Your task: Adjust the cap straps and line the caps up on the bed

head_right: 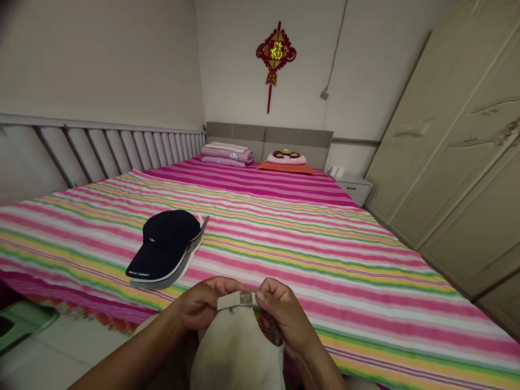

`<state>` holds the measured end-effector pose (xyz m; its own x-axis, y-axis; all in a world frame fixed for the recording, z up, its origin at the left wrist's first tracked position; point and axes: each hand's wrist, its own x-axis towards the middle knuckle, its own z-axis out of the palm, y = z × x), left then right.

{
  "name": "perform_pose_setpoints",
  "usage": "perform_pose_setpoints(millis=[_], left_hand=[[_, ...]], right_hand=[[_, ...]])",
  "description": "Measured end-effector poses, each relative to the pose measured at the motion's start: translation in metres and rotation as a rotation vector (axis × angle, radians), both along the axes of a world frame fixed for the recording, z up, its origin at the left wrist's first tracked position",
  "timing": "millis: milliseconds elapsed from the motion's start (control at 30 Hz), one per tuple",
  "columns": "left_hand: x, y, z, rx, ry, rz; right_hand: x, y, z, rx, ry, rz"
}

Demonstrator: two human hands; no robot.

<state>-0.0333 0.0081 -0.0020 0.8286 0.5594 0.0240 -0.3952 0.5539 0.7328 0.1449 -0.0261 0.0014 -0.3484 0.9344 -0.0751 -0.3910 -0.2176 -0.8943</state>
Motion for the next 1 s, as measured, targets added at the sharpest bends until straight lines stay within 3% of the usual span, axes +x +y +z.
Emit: perform_pose_setpoints(millis=[167,367,667,1000], left_hand=[[0.008,-0.002,-0.008,-0.054,0.117,0.119],[0.009,0.001,-0.019,-0.113,0.160,0.170],[0.017,0.000,-0.021,-0.149,0.190,0.199],[0.015,-0.001,-0.027,-0.118,0.078,0.292]], right_hand=[[-0.005,0.002,-0.004,0.000,0.021,-0.019],[-0.009,0.003,-0.005,-0.009,-0.005,-0.023],[-0.012,0.005,-0.005,0.030,0.019,-0.034],[-0.008,0.007,-0.015,-0.033,0.005,-0.123]])
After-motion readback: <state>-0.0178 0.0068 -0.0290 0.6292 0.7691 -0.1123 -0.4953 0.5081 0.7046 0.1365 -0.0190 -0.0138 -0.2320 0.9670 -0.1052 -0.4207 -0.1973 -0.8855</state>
